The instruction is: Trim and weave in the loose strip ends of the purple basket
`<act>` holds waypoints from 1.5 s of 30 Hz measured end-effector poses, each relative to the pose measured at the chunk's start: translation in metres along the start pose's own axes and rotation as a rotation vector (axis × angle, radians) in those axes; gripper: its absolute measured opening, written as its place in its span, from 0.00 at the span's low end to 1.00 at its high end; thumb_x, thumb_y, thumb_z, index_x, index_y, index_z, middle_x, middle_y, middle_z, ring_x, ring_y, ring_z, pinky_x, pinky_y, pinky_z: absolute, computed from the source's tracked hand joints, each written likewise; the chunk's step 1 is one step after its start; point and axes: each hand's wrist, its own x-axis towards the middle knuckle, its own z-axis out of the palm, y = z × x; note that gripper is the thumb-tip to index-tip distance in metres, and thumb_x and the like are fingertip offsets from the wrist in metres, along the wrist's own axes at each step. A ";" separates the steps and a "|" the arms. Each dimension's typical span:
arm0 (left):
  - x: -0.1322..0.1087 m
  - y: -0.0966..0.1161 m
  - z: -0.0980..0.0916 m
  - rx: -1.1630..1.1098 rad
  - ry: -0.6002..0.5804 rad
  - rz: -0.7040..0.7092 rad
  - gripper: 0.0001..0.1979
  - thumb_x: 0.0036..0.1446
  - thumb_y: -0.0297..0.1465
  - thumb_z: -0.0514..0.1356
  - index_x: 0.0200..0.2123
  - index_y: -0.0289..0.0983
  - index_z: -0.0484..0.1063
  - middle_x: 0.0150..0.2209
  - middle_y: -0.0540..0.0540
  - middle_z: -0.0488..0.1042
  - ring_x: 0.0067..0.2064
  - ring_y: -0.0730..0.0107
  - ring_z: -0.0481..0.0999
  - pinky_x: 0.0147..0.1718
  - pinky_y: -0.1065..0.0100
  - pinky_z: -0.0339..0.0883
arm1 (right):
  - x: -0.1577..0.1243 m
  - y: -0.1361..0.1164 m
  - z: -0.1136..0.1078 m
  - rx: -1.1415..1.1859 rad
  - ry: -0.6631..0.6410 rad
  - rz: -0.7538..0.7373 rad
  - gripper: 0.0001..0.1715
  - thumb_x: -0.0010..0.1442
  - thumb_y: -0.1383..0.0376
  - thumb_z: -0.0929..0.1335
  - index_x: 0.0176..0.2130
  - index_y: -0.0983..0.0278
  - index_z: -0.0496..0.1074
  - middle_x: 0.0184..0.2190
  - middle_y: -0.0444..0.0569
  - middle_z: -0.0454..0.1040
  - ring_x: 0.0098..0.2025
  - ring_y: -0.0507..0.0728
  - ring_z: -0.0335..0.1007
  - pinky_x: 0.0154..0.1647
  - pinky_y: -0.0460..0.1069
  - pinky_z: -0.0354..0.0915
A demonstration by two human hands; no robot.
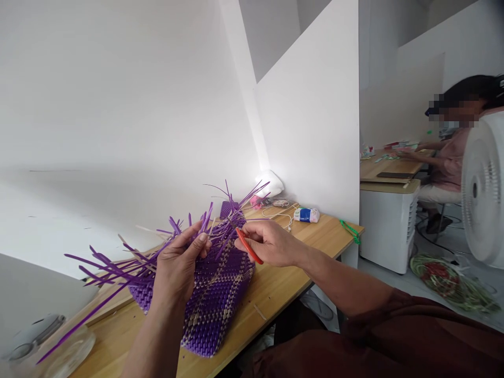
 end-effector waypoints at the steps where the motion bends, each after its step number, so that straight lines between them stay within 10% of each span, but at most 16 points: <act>1: -0.001 0.000 -0.001 0.002 -0.007 -0.005 0.29 0.39 0.33 0.76 0.48 0.37 0.80 0.24 0.50 0.76 0.26 0.76 0.71 0.28 0.74 0.64 | 0.000 0.001 0.001 0.010 -0.009 -0.006 0.19 0.62 0.54 0.68 0.28 0.65 0.66 0.24 0.43 0.69 0.24 0.48 0.62 0.23 0.45 0.54; 14: -0.002 0.001 -0.005 0.104 -0.098 0.033 0.34 0.45 0.35 0.74 0.57 0.39 0.75 0.25 0.50 0.77 0.25 0.77 0.70 0.28 0.72 0.66 | 0.044 0.006 0.022 0.453 0.235 -0.003 0.16 0.50 0.64 0.76 0.40 0.65 0.75 0.26 0.42 0.73 0.28 0.49 0.67 0.30 0.46 0.64; 21: -0.011 -0.002 -0.002 0.191 -0.032 0.135 0.32 0.49 0.36 0.72 0.59 0.42 0.73 0.28 0.50 0.79 0.26 0.76 0.70 0.29 0.71 0.66 | 0.060 -0.010 0.040 0.545 0.311 0.002 0.11 0.46 0.64 0.76 0.30 0.65 0.74 0.21 0.40 0.71 0.23 0.48 0.64 0.27 0.46 0.64; 45: -0.010 -0.002 -0.004 0.247 -0.029 0.133 0.22 0.49 0.38 0.72 0.48 0.39 0.81 0.27 0.49 0.80 0.24 0.77 0.67 0.27 0.72 0.64 | 0.056 -0.011 0.040 0.527 0.237 -0.139 0.11 0.50 0.63 0.75 0.34 0.64 0.74 0.22 0.39 0.70 0.23 0.47 0.63 0.25 0.46 0.62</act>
